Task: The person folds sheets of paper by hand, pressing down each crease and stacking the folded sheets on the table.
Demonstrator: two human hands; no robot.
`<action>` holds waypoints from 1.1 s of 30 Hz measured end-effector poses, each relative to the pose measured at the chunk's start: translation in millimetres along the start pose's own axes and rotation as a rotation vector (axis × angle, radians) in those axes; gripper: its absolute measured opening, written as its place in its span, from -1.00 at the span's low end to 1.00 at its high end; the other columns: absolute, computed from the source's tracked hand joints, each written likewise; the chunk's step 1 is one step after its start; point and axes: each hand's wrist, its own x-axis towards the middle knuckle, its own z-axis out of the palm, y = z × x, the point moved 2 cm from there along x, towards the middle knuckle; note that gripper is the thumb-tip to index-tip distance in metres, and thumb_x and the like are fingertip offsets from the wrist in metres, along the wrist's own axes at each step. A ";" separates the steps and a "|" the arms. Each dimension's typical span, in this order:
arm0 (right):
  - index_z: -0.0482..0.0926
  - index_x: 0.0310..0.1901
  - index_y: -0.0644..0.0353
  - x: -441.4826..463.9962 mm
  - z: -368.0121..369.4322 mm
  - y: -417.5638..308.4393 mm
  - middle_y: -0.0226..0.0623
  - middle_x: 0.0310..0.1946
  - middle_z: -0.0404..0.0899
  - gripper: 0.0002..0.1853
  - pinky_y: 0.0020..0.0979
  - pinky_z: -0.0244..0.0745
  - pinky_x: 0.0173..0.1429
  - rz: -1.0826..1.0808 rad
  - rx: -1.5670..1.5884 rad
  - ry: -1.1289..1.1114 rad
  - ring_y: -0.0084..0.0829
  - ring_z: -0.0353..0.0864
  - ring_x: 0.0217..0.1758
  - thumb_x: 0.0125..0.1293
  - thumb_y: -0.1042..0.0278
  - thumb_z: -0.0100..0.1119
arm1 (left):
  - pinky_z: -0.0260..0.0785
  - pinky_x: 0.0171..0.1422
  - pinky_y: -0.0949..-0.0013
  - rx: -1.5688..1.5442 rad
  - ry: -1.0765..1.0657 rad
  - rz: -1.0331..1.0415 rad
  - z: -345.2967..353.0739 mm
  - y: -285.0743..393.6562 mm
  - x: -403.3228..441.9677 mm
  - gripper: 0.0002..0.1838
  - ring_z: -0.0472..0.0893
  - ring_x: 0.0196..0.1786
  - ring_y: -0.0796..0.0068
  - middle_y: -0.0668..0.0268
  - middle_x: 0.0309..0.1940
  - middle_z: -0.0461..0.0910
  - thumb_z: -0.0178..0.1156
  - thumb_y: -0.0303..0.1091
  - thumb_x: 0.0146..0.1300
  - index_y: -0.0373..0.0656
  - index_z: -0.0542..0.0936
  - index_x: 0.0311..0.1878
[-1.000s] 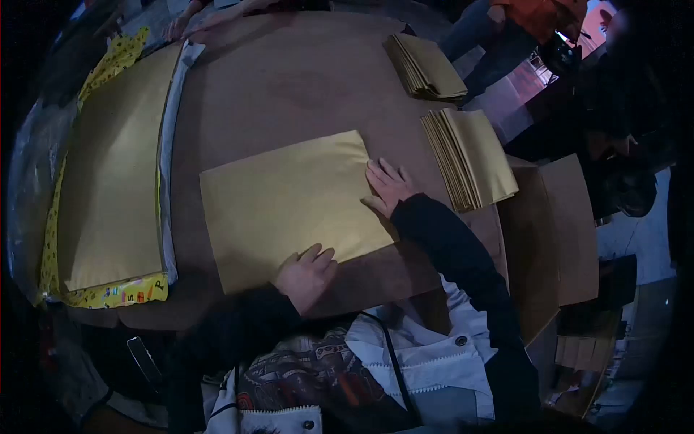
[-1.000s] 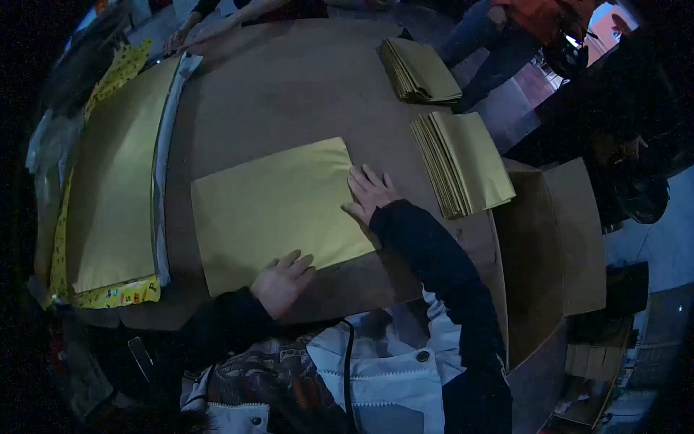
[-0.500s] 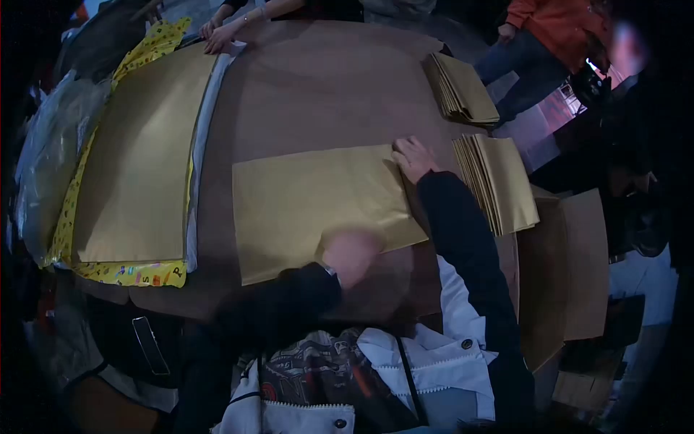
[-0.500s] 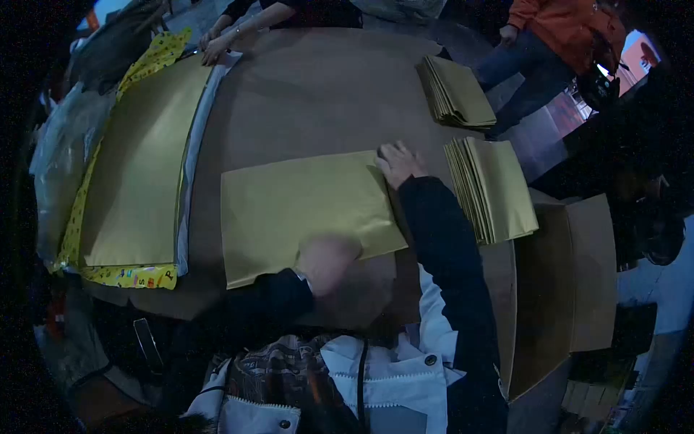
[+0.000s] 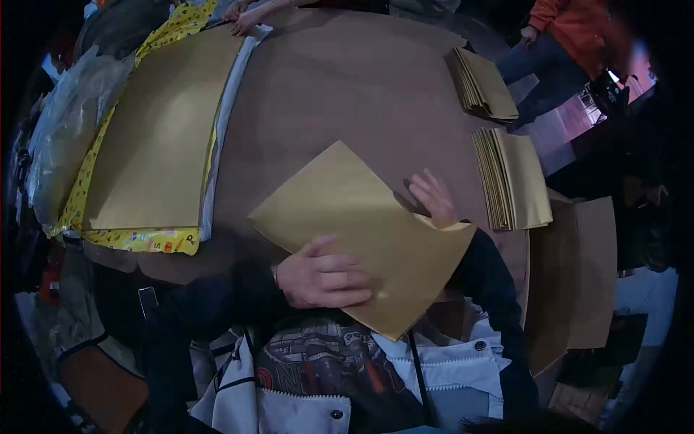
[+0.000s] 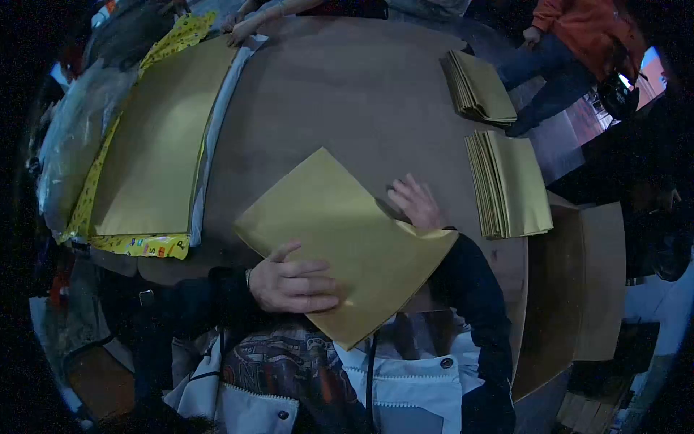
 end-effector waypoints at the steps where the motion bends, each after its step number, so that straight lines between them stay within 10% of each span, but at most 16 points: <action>1: 0.51 0.14 -0.09 -5.2 1.8 -6.6 -0.16 0.29 0.35 -0.58 0.30 0.00 0.37 -0.008 -0.001 -0.107 0.10 0.13 0.45 0.25 0.06 0.17 | -0.10 0.44 -0.11 0.020 0.000 0.010 -3.0 0.9 -3.3 -0.64 0.46 0.20 0.37 0.43 0.11 0.51 0.03 -0.23 0.28 0.16 0.52 0.15; 8: 0.62 -0.10 -0.06 -37.4 -16.0 -10.1 -0.30 0.21 0.48 -0.73 0.30 0.21 0.25 -0.295 -0.141 -0.107 0.03 0.29 0.37 0.14 0.20 0.23 | 0.09 0.34 -0.07 0.109 -0.070 -0.122 -44.2 -1.5 -20.9 -0.64 0.46 0.18 0.35 0.45 0.04 0.51 0.19 -0.25 0.11 0.15 0.55 0.03; 16: 0.62 -0.08 0.08 -74.1 -18.4 -65.0 -0.21 0.19 0.48 -0.66 0.29 0.19 0.28 -0.026 0.062 -0.268 0.02 0.30 0.37 0.04 0.52 0.17 | 0.19 0.30 -0.15 -0.102 -0.165 -0.570 19.4 13.0 -91.5 -0.59 0.42 0.28 0.20 0.32 0.15 0.50 0.25 -0.26 0.06 0.01 0.55 0.04; 27: 0.59 -0.06 0.06 -73.0 -11.9 -46.7 -0.26 0.16 0.52 -0.75 0.06 0.18 0.31 0.064 0.140 -0.304 -0.15 0.34 0.36 0.20 0.36 0.17 | 0.29 0.13 0.05 -0.169 0.049 -0.821 21.3 2.1 -105.1 -0.76 0.55 0.10 0.24 0.28 -0.19 0.66 0.28 -0.27 0.03 -0.03 0.64 -0.18; 33: 0.57 -0.32 0.24 -46.2 -13.6 -71.1 -0.09 -0.38 0.52 -0.80 -0.10 0.31 -0.08 0.498 0.159 -0.004 -0.02 0.48 -0.23 0.31 0.28 0.08 | 0.35 -0.02 0.15 -0.138 -0.168 -1.210 18.3 -13.4 -84.0 -0.57 0.61 -0.11 0.11 0.13 -0.27 0.65 0.25 -0.31 0.06 -0.13 0.54 0.06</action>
